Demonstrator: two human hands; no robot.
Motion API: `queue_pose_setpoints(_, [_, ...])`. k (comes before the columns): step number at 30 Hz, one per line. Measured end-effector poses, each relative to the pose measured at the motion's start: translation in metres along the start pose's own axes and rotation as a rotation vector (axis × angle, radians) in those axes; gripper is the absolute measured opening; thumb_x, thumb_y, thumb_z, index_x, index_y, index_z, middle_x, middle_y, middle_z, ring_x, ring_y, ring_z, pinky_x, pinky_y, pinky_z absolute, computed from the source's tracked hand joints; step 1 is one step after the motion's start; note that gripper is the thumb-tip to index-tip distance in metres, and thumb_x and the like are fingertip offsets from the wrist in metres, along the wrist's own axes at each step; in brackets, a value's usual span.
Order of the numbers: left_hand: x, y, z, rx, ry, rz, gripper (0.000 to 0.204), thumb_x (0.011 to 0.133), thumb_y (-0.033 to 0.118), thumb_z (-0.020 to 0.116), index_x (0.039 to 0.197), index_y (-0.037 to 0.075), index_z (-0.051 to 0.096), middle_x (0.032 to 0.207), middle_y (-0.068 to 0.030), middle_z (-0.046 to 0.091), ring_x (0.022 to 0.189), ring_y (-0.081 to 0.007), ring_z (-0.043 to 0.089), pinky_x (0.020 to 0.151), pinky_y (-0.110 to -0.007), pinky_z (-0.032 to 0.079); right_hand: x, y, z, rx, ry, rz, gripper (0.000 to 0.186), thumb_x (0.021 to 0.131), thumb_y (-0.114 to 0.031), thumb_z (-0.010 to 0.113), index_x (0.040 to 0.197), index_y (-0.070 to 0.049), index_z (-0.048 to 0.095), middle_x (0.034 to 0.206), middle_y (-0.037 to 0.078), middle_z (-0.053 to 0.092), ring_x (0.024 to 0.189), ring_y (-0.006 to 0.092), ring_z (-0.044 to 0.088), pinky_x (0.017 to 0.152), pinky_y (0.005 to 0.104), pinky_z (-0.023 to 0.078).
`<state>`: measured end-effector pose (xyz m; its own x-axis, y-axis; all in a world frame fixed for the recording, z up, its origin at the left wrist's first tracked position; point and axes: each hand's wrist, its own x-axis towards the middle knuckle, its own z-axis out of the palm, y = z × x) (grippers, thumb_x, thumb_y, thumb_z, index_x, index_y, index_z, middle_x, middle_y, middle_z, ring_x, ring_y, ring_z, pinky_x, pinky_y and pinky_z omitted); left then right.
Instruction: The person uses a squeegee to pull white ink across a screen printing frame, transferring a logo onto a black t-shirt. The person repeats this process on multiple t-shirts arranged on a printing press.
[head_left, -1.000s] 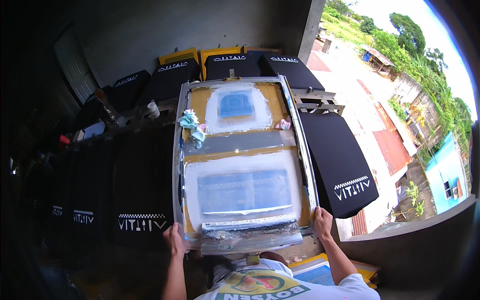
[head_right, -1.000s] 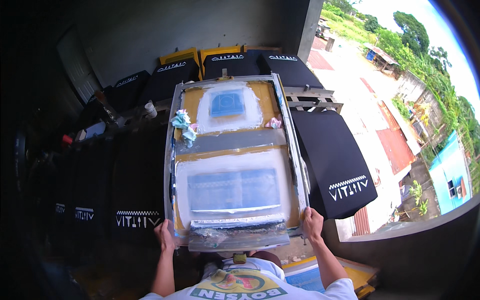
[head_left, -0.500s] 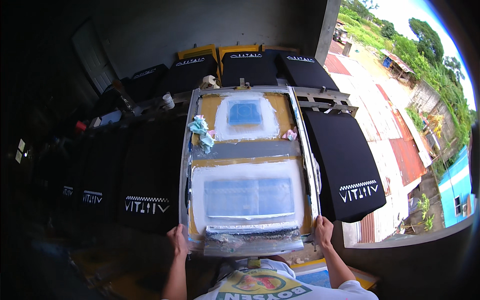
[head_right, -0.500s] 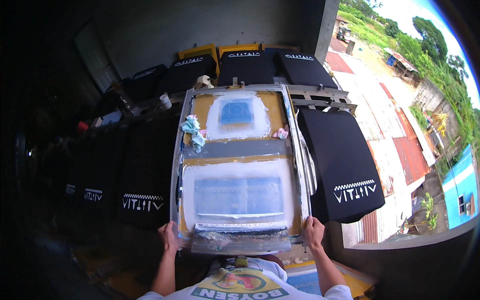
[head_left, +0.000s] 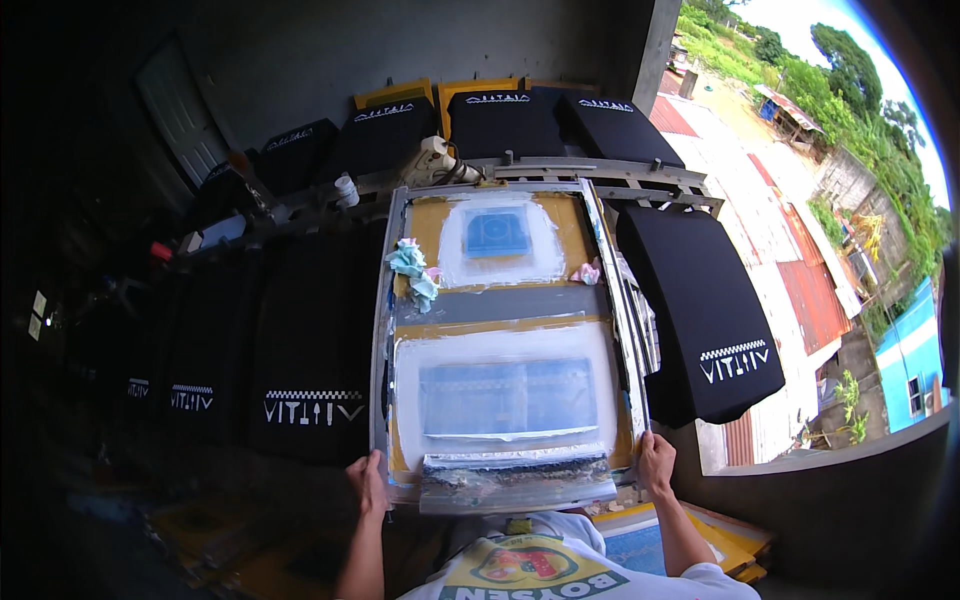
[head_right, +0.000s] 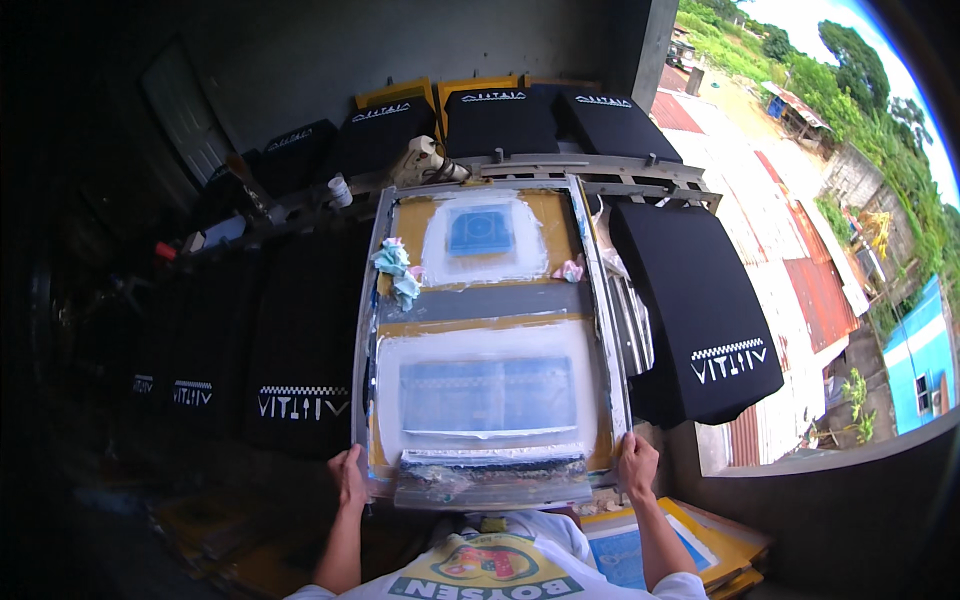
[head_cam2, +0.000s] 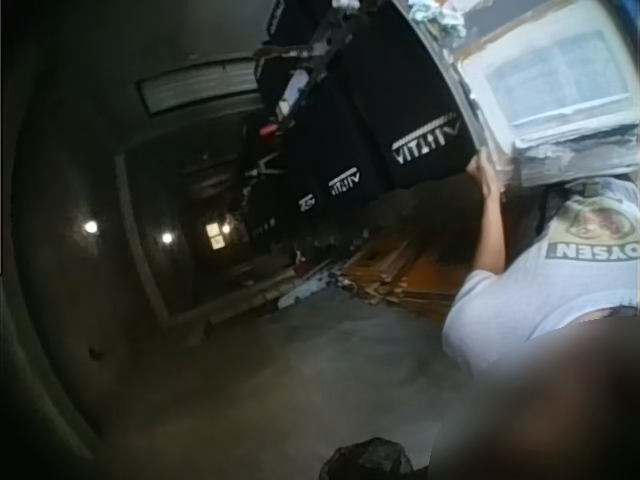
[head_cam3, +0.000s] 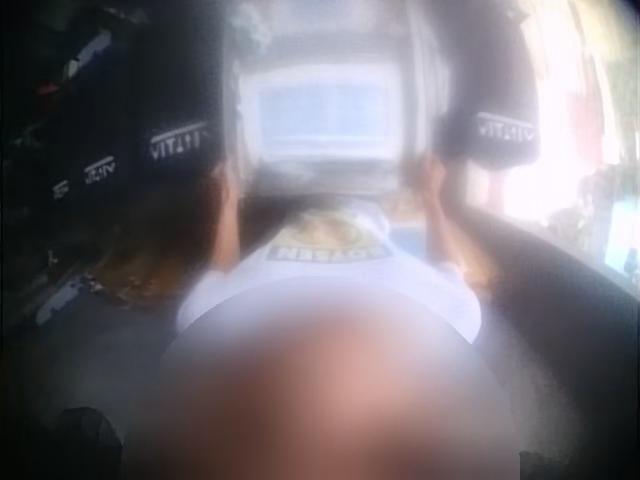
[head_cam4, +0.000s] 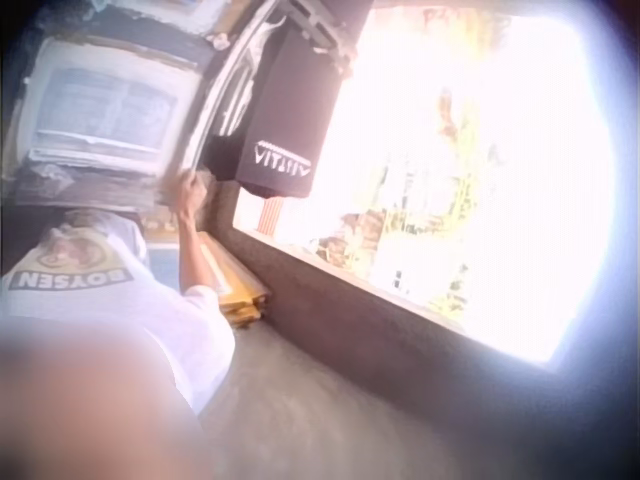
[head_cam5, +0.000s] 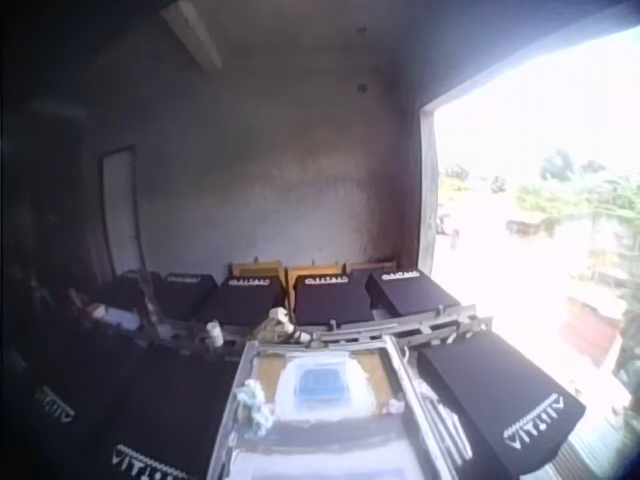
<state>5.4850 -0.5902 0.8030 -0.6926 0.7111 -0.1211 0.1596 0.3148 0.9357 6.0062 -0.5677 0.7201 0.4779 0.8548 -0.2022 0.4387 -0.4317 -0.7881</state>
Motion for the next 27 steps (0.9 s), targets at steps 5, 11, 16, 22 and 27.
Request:
queue_pose_setpoints(5, [0.084, -0.014, -0.023, 0.038, -0.026, 0.009, 0.044, 0.092, 0.018, 0.066, 0.058, 0.006, 0.042, 0.06, 0.0062, 0.041, 0.059, -0.0065, 0.037, 0.053, -0.031, 0.029, 0.0, -0.044, 0.063, -0.012, 0.008, 0.018, 0.041, 0.102, -0.033, 0.056, 0.095, 0.005, 0.07, 0.067, 0.021, 0.062, 0.06, 0.0251, 0.059, 0.062, 0.0422, 0.047])
queue_pose_setpoints(11, [0.047, -0.025, -0.027, 0.015, -0.025, -0.017, 0.044, 0.092, 0.019, 0.066, 0.057, 0.007, 0.041, 0.06, 0.0062, 0.04, 0.06, -0.0066, 0.036, 0.053, -0.031, 0.029, -0.024, -0.028, 0.034, -0.009, 0.044, -0.015, 0.044, 0.104, -0.03, 0.055, 0.081, 0.006, 0.064, 0.059, 0.01, 0.049, 0.058, 0.014, 0.044, 0.056, 0.0371, 0.04])
queue_pose_setpoints(16, [-0.061, -0.024, 0.035, -0.014, -0.035, -0.017, 0.043, 0.092, 0.02, 0.066, 0.058, 0.005, 0.043, 0.061, 0.0053, 0.042, 0.06, -0.0068, 0.037, 0.054, -0.031, 0.03, 0.012, 0.048, -0.062, -0.019, -0.02, 0.036, 0.042, 0.102, -0.034, 0.055, 0.095, 0.005, 0.07, 0.069, 0.022, 0.063, 0.06, 0.0279, 0.061, 0.064, 0.0424, 0.048])
queue_pose_setpoints(22, [-0.235, -0.013, 0.187, 0.106, 0.015, -0.022, 0.044, 0.092, 0.02, 0.067, 0.059, 0.003, 0.045, 0.06, 0.0035, 0.043, 0.061, -0.0075, 0.038, 0.054, -0.034, 0.031, 0.107, 0.177, -0.223, -0.066, -0.029, 0.006, 0.041, 0.102, -0.034, 0.055, 0.095, 0.004, 0.071, 0.07, 0.022, 0.065, 0.063, 0.031, 0.064, 0.065, 0.0428, 0.049])
queue_pose_setpoints(27, [-0.352, 0.002, 0.322, 0.081, -0.001, -0.005, 0.043, 0.091, 0.02, 0.068, 0.059, 0.001, 0.046, 0.059, 0.0029, 0.044, 0.061, -0.0077, 0.038, 0.054, -0.034, 0.032, 0.206, 0.267, -0.344, -0.035, -0.018, -0.054, 0.044, 0.103, -0.032, 0.054, 0.088, 0.007, 0.067, 0.064, 0.016, 0.06, 0.059, 0.0199, 0.056, 0.061, 0.0393, 0.045])
